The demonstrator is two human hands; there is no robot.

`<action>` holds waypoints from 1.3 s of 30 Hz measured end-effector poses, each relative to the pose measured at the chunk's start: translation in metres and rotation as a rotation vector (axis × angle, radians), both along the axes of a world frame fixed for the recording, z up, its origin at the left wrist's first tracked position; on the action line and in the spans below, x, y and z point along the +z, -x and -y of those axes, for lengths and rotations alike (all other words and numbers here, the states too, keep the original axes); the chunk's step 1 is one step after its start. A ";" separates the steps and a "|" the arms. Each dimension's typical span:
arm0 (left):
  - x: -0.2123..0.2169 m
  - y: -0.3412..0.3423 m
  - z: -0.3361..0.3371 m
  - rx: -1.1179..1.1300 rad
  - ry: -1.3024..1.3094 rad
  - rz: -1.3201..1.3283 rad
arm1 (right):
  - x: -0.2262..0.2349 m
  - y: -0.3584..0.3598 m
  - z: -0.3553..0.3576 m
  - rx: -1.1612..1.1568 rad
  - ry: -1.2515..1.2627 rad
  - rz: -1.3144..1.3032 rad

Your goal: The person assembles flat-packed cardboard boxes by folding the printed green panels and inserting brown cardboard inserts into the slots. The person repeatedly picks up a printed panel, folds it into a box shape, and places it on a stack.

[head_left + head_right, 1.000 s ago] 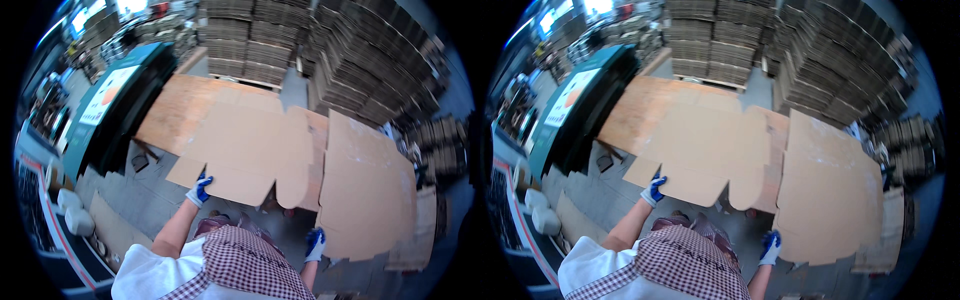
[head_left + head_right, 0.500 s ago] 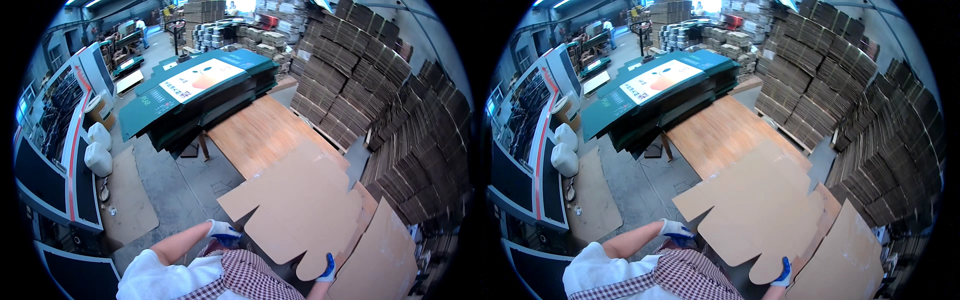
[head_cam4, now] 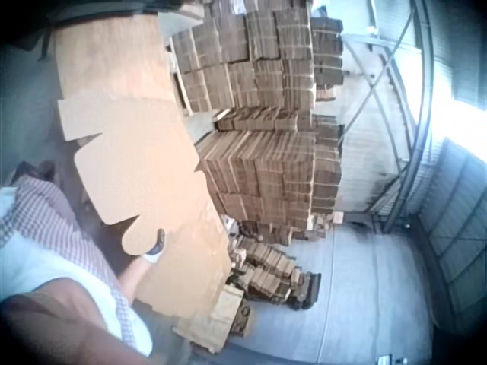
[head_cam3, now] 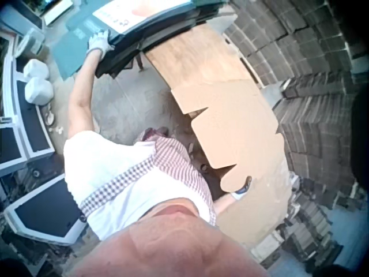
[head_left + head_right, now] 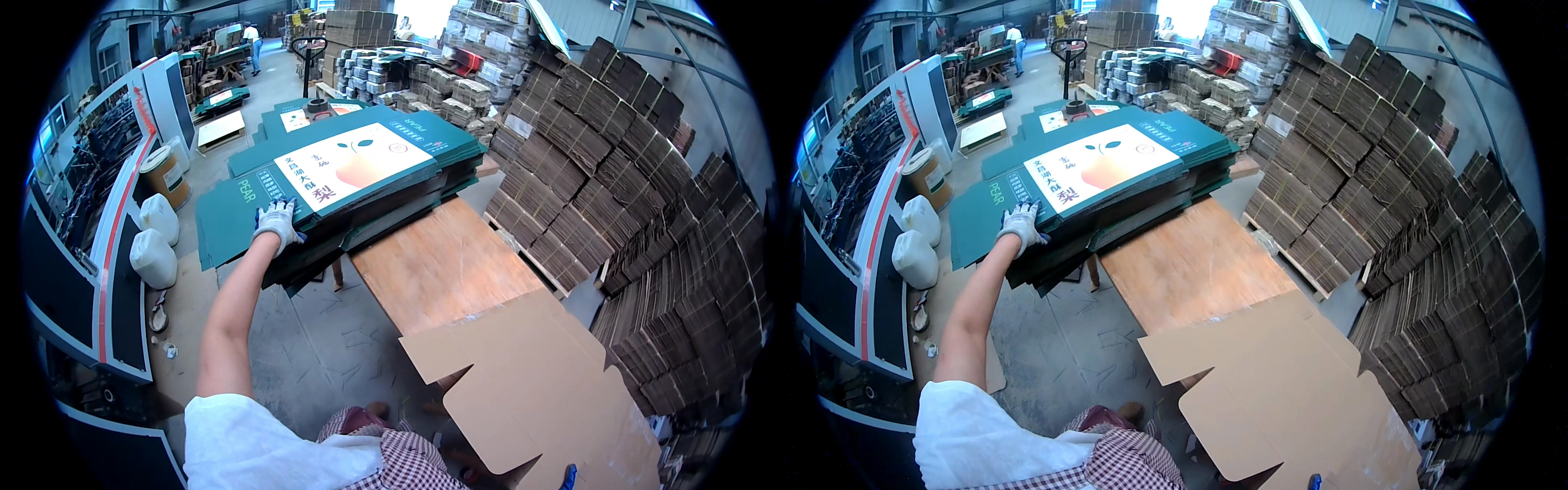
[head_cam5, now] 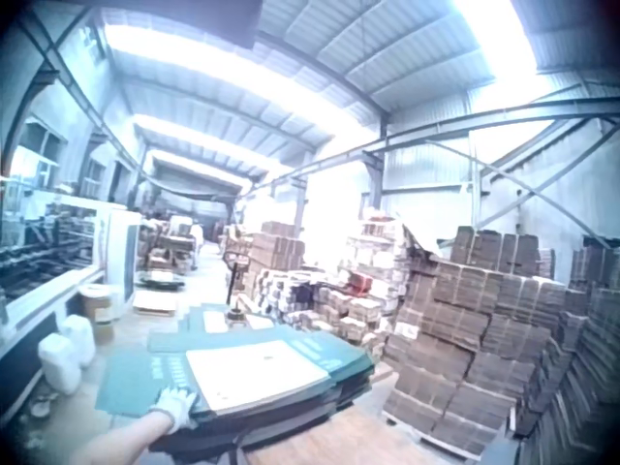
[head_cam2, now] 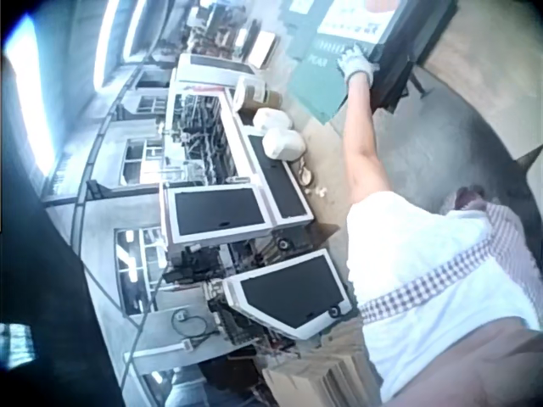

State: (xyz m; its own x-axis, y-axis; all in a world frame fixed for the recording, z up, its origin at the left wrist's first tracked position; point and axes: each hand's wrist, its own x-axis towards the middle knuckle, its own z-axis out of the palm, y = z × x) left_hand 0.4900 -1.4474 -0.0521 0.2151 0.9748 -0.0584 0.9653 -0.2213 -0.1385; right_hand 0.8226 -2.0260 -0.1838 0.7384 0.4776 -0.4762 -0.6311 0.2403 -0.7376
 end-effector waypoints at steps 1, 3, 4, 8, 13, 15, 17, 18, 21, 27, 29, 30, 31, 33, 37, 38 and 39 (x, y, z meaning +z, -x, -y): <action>-0.004 0.001 -0.007 -0.020 0.014 0.013 | 0.005 -0.001 -0.008 0.000 0.000 0.008; -0.011 0.004 -0.018 -0.063 0.048 0.030 | 0.013 -0.002 -0.021 -0.002 0.004 0.017; -0.012 0.004 -0.021 -0.093 0.052 0.013 | 0.015 -0.001 -0.026 0.000 0.000 0.019; -0.005 0.001 -0.024 -0.164 0.104 -0.070 | 0.022 0.000 -0.033 -0.003 -0.029 0.034; 0.008 -0.009 -0.013 -0.216 0.173 -0.131 | 0.028 -0.002 -0.017 -0.036 -0.063 0.055; 0.021 -0.006 -0.014 -0.256 0.182 -0.138 | 0.032 -0.004 -0.003 -0.064 -0.075 0.069; 0.045 -0.004 -0.011 -0.288 0.116 -0.129 | 0.035 -0.007 0.010 -0.087 -0.091 0.080; 0.055 -0.005 -0.005 -0.286 0.049 -0.116 | 0.038 -0.008 0.019 -0.101 -0.096 0.089; 0.080 -0.021 0.032 -0.317 -0.182 -0.082 | 0.044 -0.013 0.049 -0.145 -0.110 0.120; 0.081 -0.050 0.133 -0.369 -0.402 -0.081 | 0.050 -0.020 0.121 -0.211 -0.153 0.191; 0.068 -0.070 0.173 -0.459 -0.448 -0.144 | 0.051 -0.022 0.145 -0.235 -0.164 0.216; 0.058 -0.079 0.195 -0.497 -0.437 -0.157 | 0.051 -0.024 0.156 -0.244 -0.169 0.225; 0.048 -0.090 0.216 -0.539 -0.426 -0.166 | 0.052 -0.025 0.168 -0.253 -0.175 0.239; 0.027 -0.105 0.246 -0.620 -0.435 -0.201 | 0.053 -0.030 0.181 -0.257 -0.204 0.263; -0.015 -0.128 0.300 -0.681 -0.433 -0.217 | 0.052 -0.037 0.247 -0.247 -0.245 0.298; -0.008 -0.138 0.313 -0.670 -0.455 -0.186 | 0.052 -0.038 0.265 -0.255 -0.245 0.296; 0.010 -0.146 0.311 -0.648 -0.490 -0.146 | 0.060 -0.038 0.263 -0.278 -0.255 0.281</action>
State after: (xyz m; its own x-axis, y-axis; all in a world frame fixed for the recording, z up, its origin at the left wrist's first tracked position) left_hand 0.6357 -1.7584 -0.0426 0.7670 0.5821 0.2700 0.6315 -0.6101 -0.4786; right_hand 0.8603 -2.2891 -0.1242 0.9384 0.3191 -0.1326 -0.3014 0.5681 -0.7658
